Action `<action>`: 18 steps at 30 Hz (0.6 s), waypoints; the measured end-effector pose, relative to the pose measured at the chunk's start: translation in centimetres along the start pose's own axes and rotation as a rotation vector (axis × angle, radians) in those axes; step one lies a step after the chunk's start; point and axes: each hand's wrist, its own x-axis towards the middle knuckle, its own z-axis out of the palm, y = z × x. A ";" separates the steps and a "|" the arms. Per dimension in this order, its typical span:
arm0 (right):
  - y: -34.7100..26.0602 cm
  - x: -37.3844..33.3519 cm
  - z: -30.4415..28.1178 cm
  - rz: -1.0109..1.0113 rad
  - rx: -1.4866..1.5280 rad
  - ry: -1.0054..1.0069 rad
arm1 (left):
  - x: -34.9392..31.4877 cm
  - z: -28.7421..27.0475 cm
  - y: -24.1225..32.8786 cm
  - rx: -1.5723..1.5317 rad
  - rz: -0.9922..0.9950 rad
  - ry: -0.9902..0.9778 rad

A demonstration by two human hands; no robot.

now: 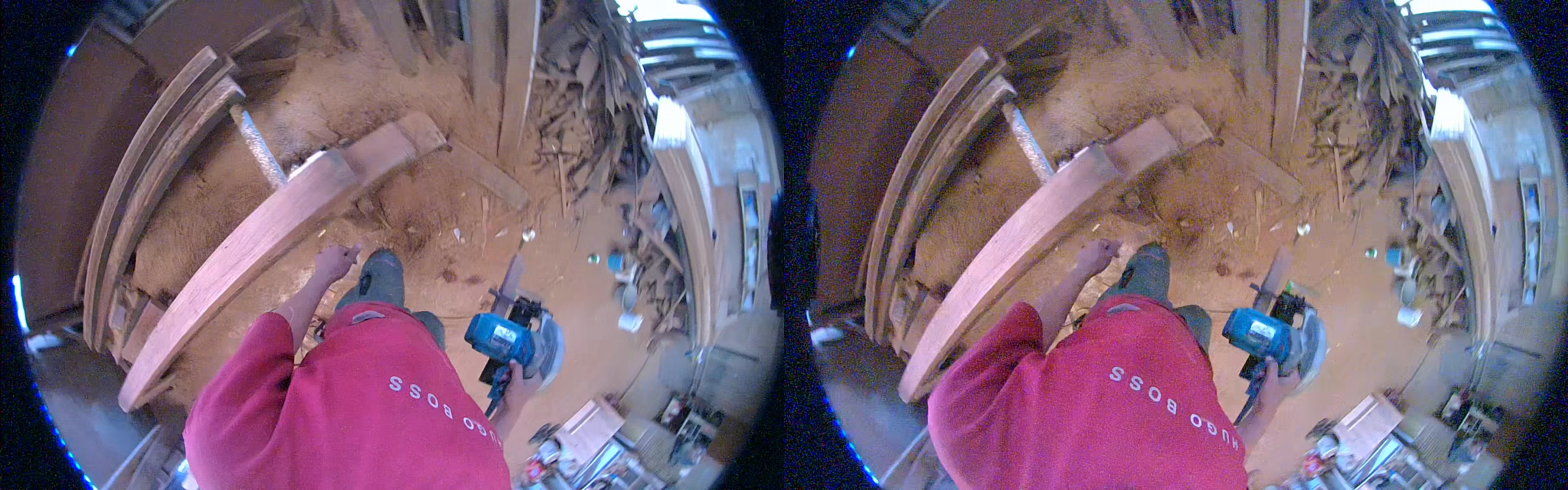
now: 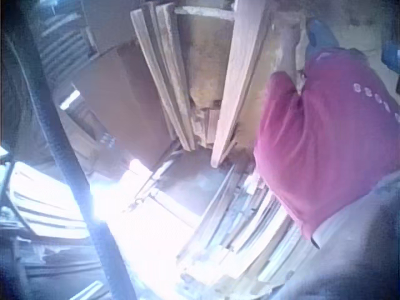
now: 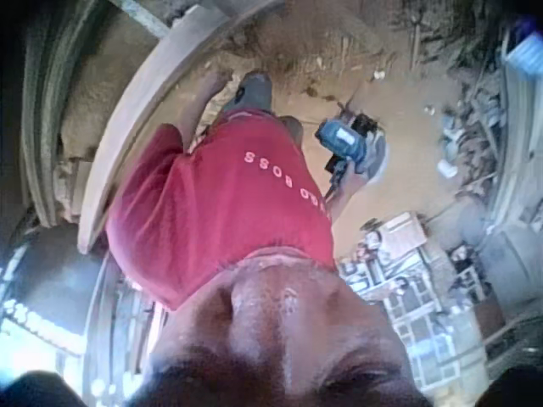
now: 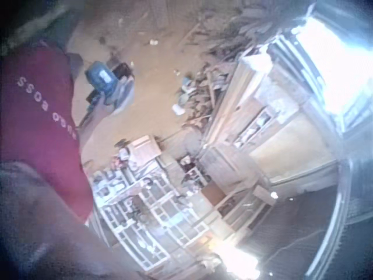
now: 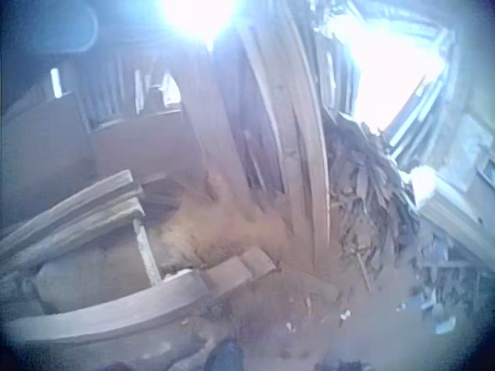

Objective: The person uses an electric hand planer to smooth the edge of a long wooden beam and subsequently uses a circular saw to cut another piece of wood to length.

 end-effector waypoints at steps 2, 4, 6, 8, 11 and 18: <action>-4.6 1.0 0.7 -0.118 -0.055 -0.073 | -3.4 -0.4 -3.3 -0.059 0.006 0.155; -9.8 3.1 2.1 -0.444 -0.161 -0.178 | -5.0 -1.1 -4.4 -0.329 -0.025 0.334; -17.3 4.0 4.6 -0.431 -0.223 -0.380 | -9.5 -0.1 -7.4 -0.423 -0.116 0.431; -27.1 9.3 9.0 -0.351 -0.264 -0.580 | -10.5 -0.2 -4.1 -0.538 -0.206 0.545; -33.7 15.3 14.9 -0.379 -0.498 -0.864 | -14.0 1.0 -0.6 -0.613 -0.392 0.732; -36.2 22.8 38.9 -0.724 -0.584 -1.664 | -7.7 2.5 9.4 -0.883 -0.557 1.130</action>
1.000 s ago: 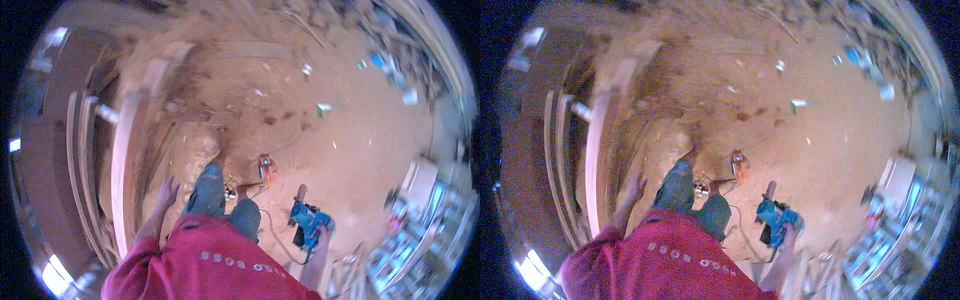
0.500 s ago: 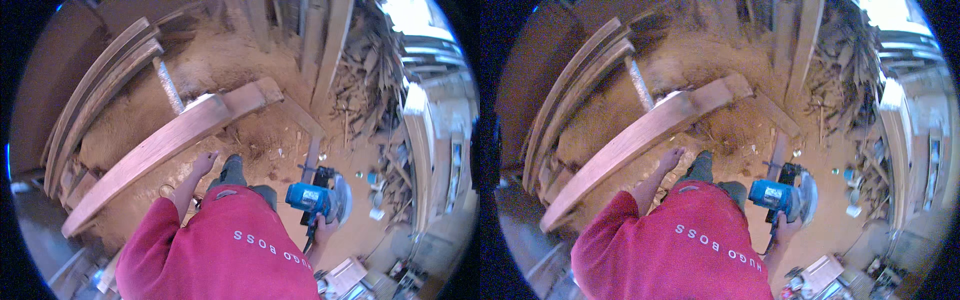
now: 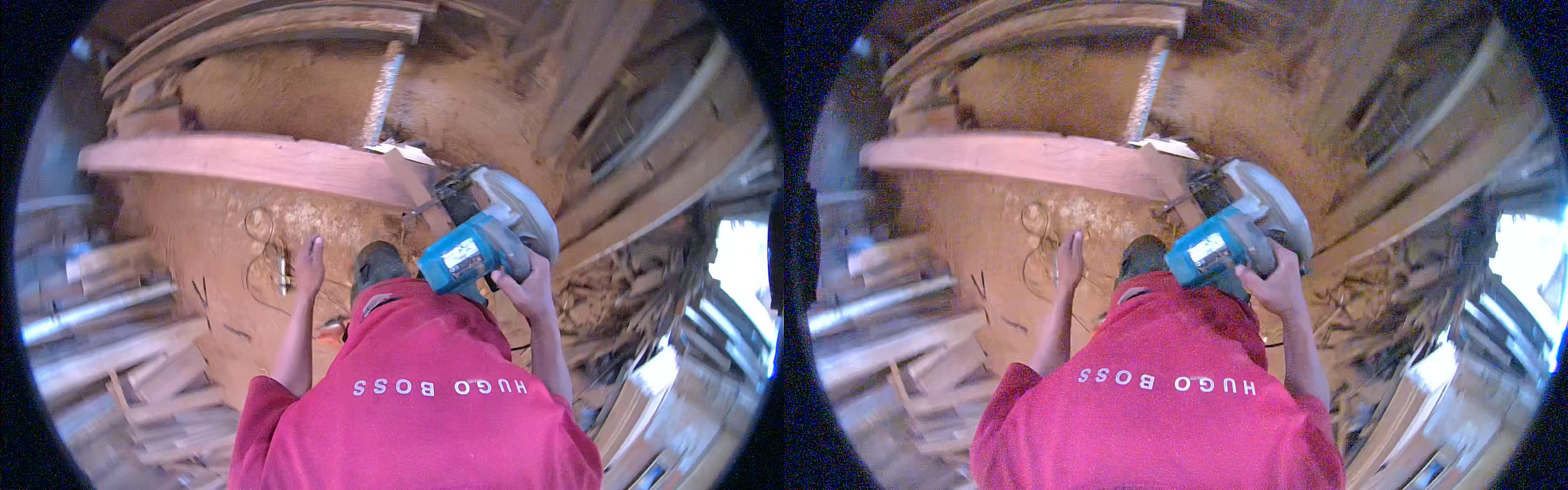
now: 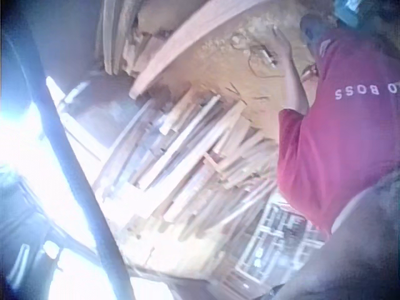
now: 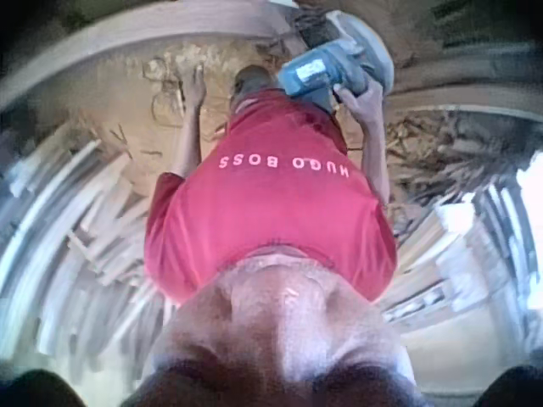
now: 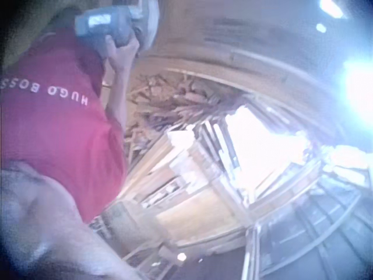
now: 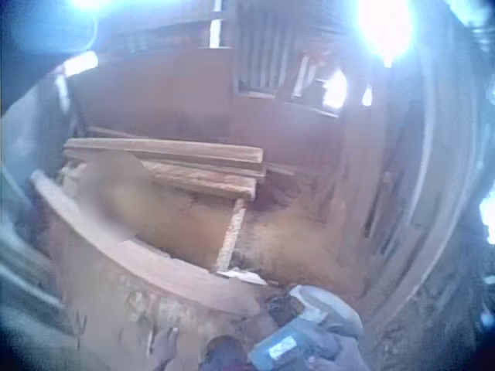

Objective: The person uses an electric hand planer to smooth the edge of a long wooden beam and subsequently uses a circular saw to cut another piece of wood to length.

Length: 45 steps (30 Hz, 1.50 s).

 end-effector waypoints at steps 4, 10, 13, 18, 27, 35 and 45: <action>6.4 7.1 -2.1 -0.137 -0.083 -0.275 | -6.8 9.9 6.7 -0.092 0.010 0.204; 11.7 13.6 -3.8 -0.324 -0.228 -0.553 | -14.3 20.9 19.2 0.013 0.095 0.216; 14.3 14.8 -4.2 -0.238 -0.236 -0.639 | -15.7 25.5 21.8 0.128 0.125 0.236; 16.7 16.5 -4.3 -0.292 -0.253 -0.659 | -14.9 29.6 22.6 0.357 -0.005 0.269; 21.0 19.5 -4.6 -0.273 -0.286 -0.664 | -11.8 34.2 23.6 0.552 -0.113 0.324; 20.3 19.9 -5.3 -0.324 -0.294 -0.656 | -9.9 36.5 22.6 0.609 -0.159 0.339; 22.9 20.8 -4.5 -0.396 -0.330 -0.614 | -9.2 36.3 22.7 0.506 -0.123 0.328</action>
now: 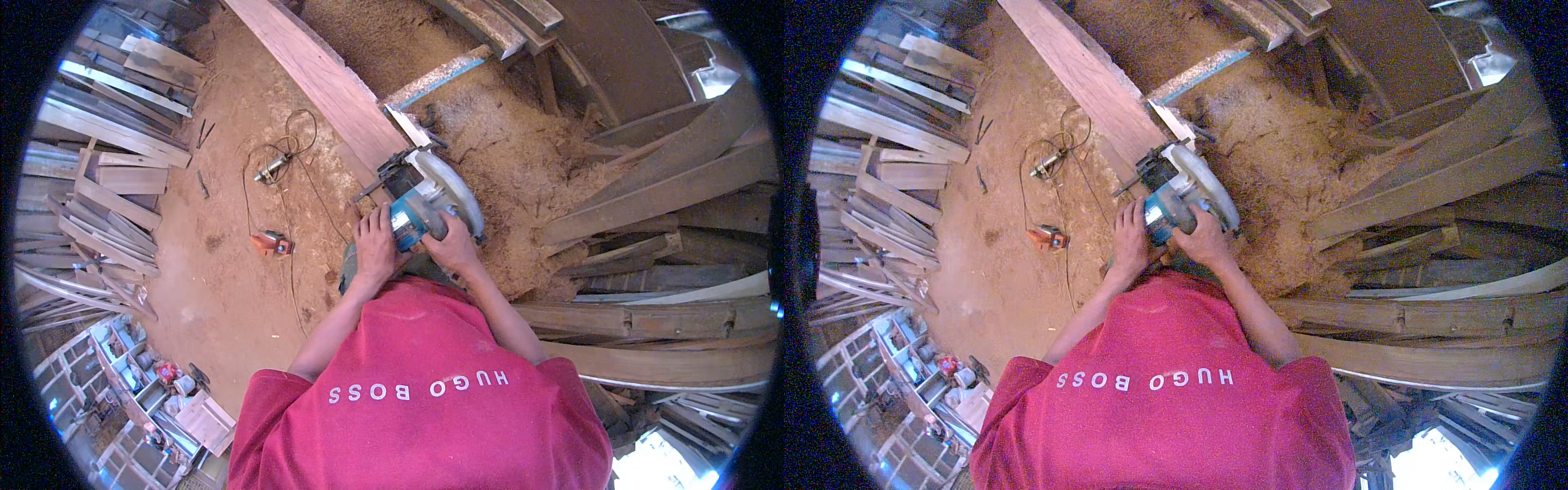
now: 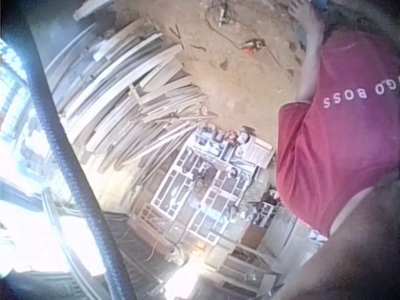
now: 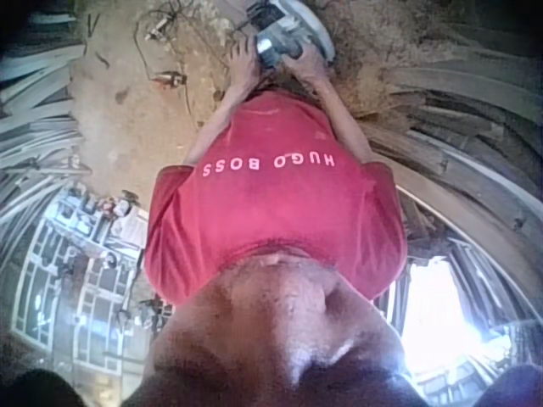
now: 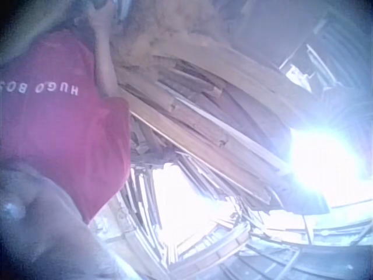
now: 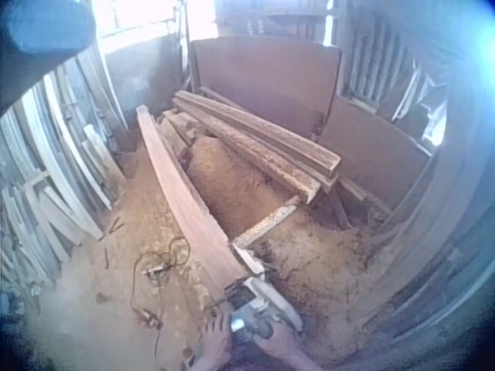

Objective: The person uses an electric hand planer to smooth the edge of a long wooden beam and subsequently uses a circular saw to cut another piece of wood to length.

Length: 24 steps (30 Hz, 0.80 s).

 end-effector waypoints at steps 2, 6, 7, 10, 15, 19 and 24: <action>-0.2 0.3 -0.3 -0.025 0.025 -0.042 | 0.1 0.0 0.1 -0.003 -0.006 -0.005; -1.1 0.2 -0.9 -0.011 0.057 -0.059 | 0.3 -0.4 0.4 0.009 -0.015 -0.012; -1.3 0.3 -1.0 0.002 0.052 -0.058 | 0.3 -0.5 0.4 0.018 -0.007 -0.006; -1.9 0.4 -1.2 0.031 0.055 -0.067 | 0.4 -0.5 0.3 -0.006 -0.020 -0.032; -0.9 0.6 -0.8 0.014 0.091 -0.083 | 0.5 0.4 0.1 0.005 -0.014 0.003; -1.0 0.8 -0.7 -0.039 0.036 -0.011 | 0.7 0.3 0.1 0.031 -0.007 -0.006; -1.1 0.9 -0.9 -0.034 0.052 -0.023 | 0.8 -0.1 0.2 0.038 0.002 -0.004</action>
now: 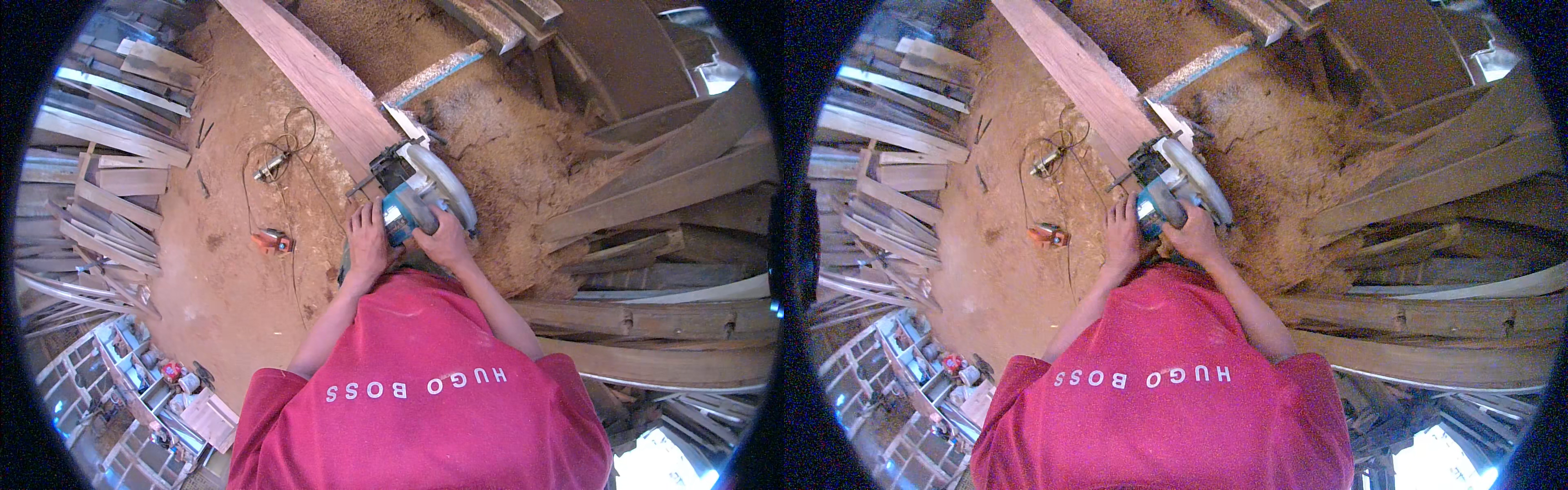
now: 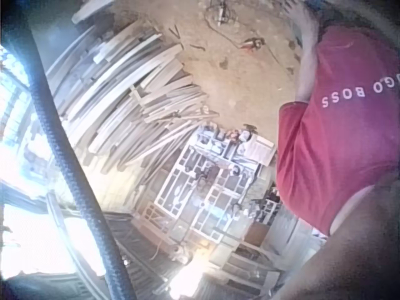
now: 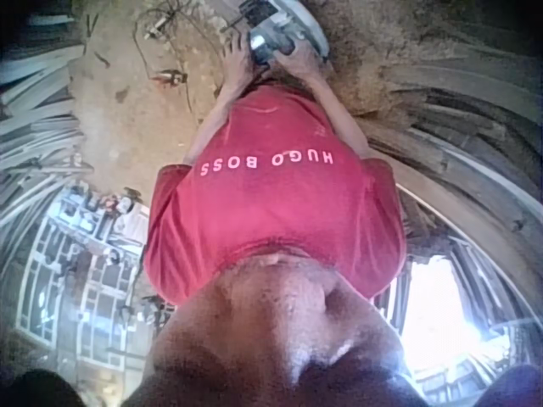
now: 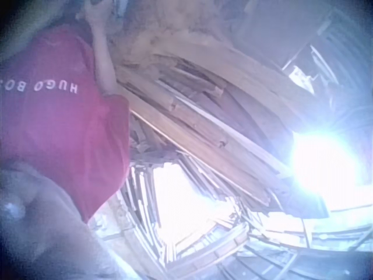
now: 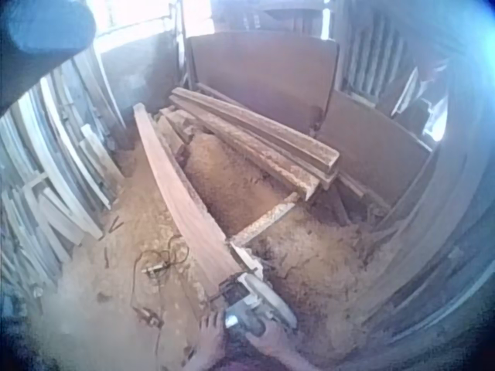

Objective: The person uses an electric hand planer to smooth the edge of a long wooden beam and subsequently uses a circular saw to cut another piece of wood to length.

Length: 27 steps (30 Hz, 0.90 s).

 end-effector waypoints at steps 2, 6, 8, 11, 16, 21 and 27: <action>0.3 0.2 0.1 0.016 0.012 -0.025 | 0.1 0.1 -0.1 0.006 0.000 -0.003; 0.6 0.2 0.7 -0.058 0.007 0.072 | 0.2 0.3 -0.2 0.016 -0.008 -0.012; -0.3 0.1 0.1 0.001 0.013 0.018 | 0.2 0.4 -0.3 0.012 -0.015 -0.012; -0.1 0.1 0.3 -0.014 0.021 0.041 | 0.4 0.1 -0.2 0.008 -0.006 0.001; -0.4 0.3 0.1 0.000 0.013 0.029 | 0.5 0.1 -0.3 0.024 -0.009 -0.006; -0.4 0.6 0.3 0.028 0.018 0.019 | 0.8 0.1 -0.6 0.002 -0.002 -0.009; 0.0 1.3 0.7 0.039 0.028 -0.011 | 1.2 0.2 -0.8 -0.010 -0.028 -0.034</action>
